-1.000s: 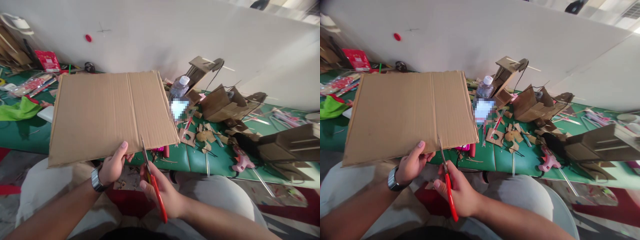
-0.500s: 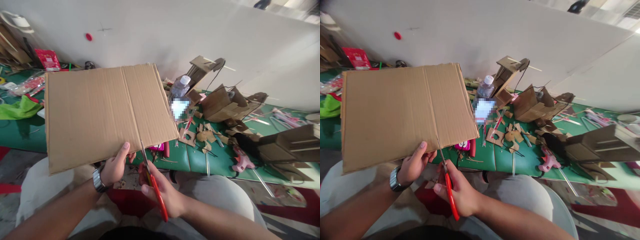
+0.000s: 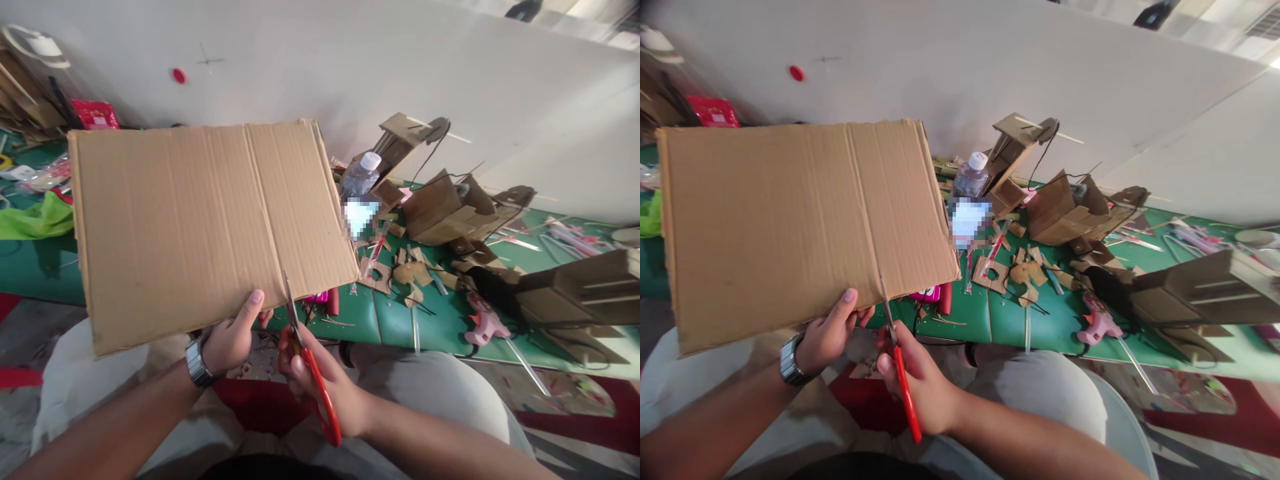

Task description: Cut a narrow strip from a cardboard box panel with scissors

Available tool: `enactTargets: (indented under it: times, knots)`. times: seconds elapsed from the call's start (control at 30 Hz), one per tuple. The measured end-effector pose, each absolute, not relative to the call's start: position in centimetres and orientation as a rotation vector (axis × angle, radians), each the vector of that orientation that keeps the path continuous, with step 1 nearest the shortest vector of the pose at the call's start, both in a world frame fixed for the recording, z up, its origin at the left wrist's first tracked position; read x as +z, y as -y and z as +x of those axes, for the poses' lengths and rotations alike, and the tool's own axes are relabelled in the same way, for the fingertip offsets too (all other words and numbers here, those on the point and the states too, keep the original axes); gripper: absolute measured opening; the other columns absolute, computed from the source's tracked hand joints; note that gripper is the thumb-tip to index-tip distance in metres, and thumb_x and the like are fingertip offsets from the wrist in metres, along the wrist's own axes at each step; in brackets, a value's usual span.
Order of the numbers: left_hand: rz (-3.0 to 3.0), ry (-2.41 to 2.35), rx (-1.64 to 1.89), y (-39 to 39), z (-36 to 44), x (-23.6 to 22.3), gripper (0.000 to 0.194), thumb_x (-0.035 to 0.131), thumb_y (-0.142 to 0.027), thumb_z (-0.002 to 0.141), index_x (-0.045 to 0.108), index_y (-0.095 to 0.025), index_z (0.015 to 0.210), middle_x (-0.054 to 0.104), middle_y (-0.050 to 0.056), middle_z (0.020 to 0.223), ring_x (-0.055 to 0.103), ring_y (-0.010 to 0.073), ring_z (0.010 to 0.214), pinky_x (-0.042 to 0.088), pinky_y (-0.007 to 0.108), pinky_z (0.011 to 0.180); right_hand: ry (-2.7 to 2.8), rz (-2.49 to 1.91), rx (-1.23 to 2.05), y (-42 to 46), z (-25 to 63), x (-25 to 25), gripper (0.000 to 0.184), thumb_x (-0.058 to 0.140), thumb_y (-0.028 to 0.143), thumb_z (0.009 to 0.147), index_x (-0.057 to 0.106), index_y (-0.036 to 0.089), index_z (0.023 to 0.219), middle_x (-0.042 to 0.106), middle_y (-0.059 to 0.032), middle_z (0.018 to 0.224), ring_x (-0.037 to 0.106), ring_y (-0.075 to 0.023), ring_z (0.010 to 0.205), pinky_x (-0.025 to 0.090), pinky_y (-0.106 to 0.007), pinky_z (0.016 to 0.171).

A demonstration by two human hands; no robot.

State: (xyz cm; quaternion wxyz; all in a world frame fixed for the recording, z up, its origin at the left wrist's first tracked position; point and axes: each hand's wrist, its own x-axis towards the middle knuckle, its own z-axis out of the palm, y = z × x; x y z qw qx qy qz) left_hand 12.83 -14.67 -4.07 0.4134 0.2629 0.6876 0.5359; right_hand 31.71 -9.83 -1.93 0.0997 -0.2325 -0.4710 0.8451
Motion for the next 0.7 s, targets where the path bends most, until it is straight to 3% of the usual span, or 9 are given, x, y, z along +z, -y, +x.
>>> enactTargets:
  times: [0.2, 0.43, 0.7]
  knots:
    - [0.677, -1.690, 1.265, 14.81, 12.72, -4.13, 0.068, 0.052, -0.083, 0.090, 0.058, -0.024, 0.057, 0.073, 0.006, 0.073, 0.070, 0.0243, 0.086, 0.054, 0.033, 0.086, 1.396, -0.697, 2.503, 9.99, 31.74, -1.90, 0.057, 0.063, 0.077, 0.094, 0.046, 0.024, 0.108, 0.036, 0.0070, 0.080, 0.024, -0.0063, 0.058, 0.018, -0.023, 0.050]
    - [0.661, -1.736, 1.253, 14.95, 12.74, -4.09, 0.065, 0.056, -0.082, 0.088, 0.061, -0.025, 0.057, 0.073, 0.005, 0.069, 0.072, 0.0248, 0.084, 0.056, 0.032, 0.084, 1.453, -0.766, 2.412, 10.28, 31.82, -2.39, 0.056, 0.059, 0.077, 0.096, 0.049, 0.024, 0.109, 0.039, 0.0054, 0.080, 0.024, -0.0082, 0.060, 0.021, -0.023, 0.050]
    - [0.606, -1.719, 1.295, 14.98, 12.52, -4.86, 0.062, 0.061, -0.078, 0.088, 0.064, -0.024, 0.058, 0.077, 0.007, 0.074, 0.075, 0.0259, 0.088, 0.057, 0.034, 0.093, 1.532, -0.754, 2.365, 10.13, 31.83, -2.22, 0.053, 0.057, 0.076, 0.098, 0.050, 0.024, 0.107, 0.037, 0.0057, 0.077, 0.027, -0.0095, 0.062, 0.025, -0.023, 0.051]
